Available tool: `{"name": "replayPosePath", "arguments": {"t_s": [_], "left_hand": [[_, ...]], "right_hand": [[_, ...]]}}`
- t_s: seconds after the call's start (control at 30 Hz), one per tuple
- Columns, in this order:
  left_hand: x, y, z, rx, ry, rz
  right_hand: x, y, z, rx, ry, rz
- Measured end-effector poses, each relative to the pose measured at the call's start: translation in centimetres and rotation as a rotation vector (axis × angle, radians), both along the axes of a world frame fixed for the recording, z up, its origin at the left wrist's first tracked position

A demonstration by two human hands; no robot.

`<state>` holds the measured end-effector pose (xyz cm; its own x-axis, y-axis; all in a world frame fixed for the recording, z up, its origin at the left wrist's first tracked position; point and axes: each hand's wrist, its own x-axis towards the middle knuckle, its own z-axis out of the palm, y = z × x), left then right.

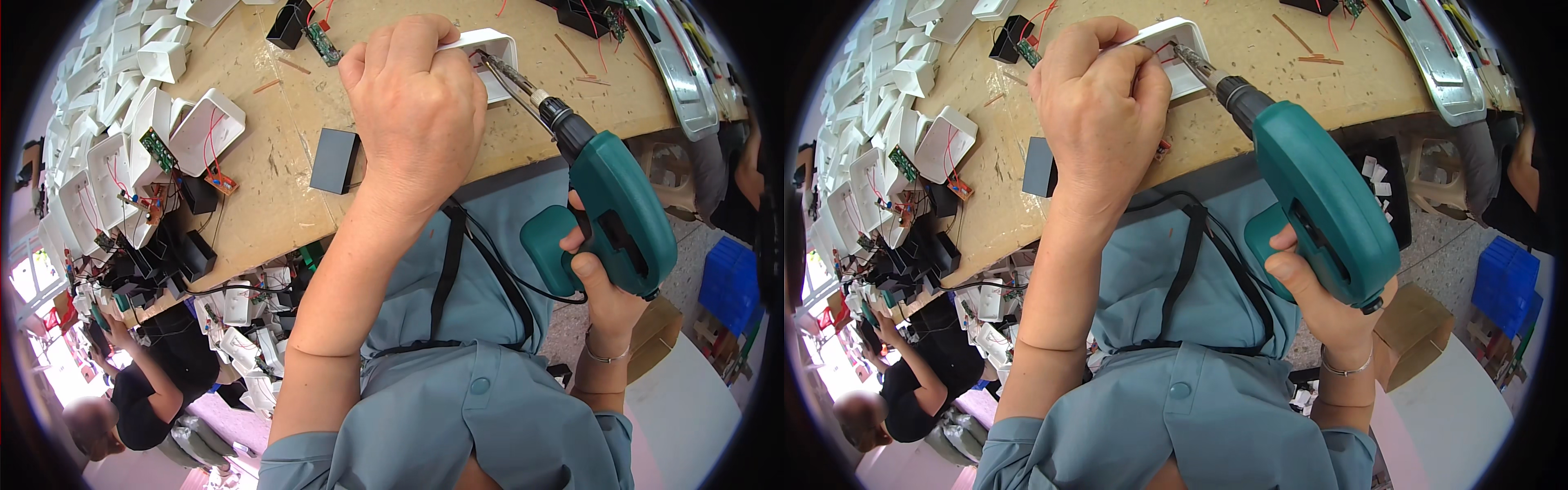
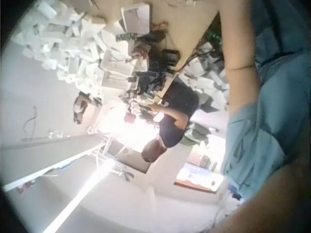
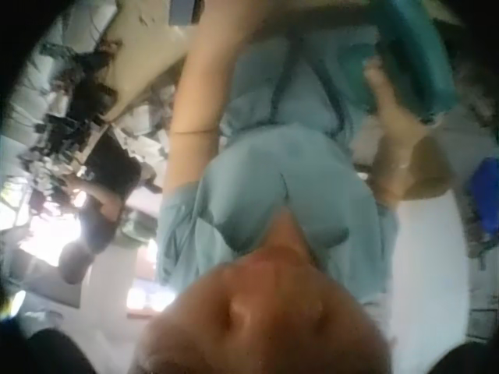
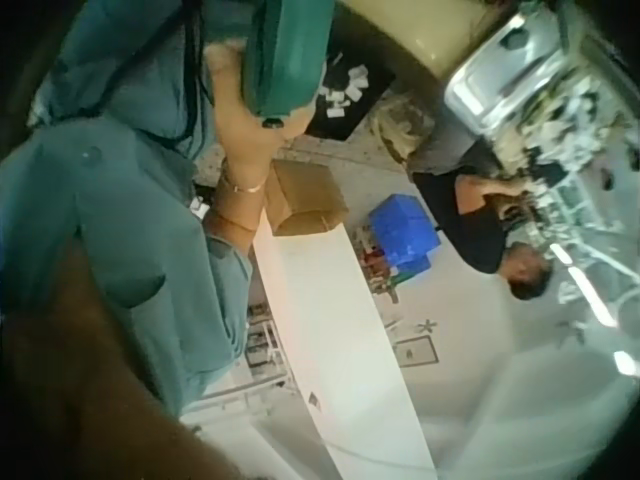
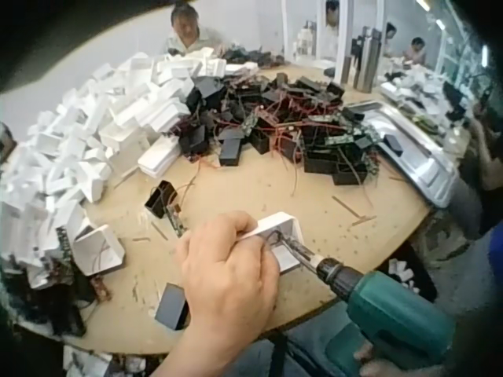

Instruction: The recorder is using a soldering iron to connect wires to electronic modules and housing them in plastic cases.

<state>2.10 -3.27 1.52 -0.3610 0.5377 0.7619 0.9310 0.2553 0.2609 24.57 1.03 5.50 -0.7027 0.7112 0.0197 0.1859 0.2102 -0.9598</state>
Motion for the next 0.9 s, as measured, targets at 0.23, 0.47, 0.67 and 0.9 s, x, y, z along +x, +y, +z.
{"name": "replayPosePath", "arguments": {"t_s": [0.23,0.47,0.67,0.9], "left_hand": [[-0.03,0.02,0.01,0.0,-0.003,0.005],[0.39,-0.09,0.93,-0.025,-0.001,-0.017],[0.19,0.0,0.63,-0.008,0.012,-0.03],[-0.05,0.05,-0.05,0.01,0.002,0.01]], "right_hand": [[0.19,0.05,-0.33,-0.027,0.033,0.015],[0.33,0.16,-0.41,0.013,0.05,0.027],[-0.08,0.17,-0.05,0.016,0.009,0.039],[-0.04,-0.11,-0.13,-0.001,0.012,0.008]]}}
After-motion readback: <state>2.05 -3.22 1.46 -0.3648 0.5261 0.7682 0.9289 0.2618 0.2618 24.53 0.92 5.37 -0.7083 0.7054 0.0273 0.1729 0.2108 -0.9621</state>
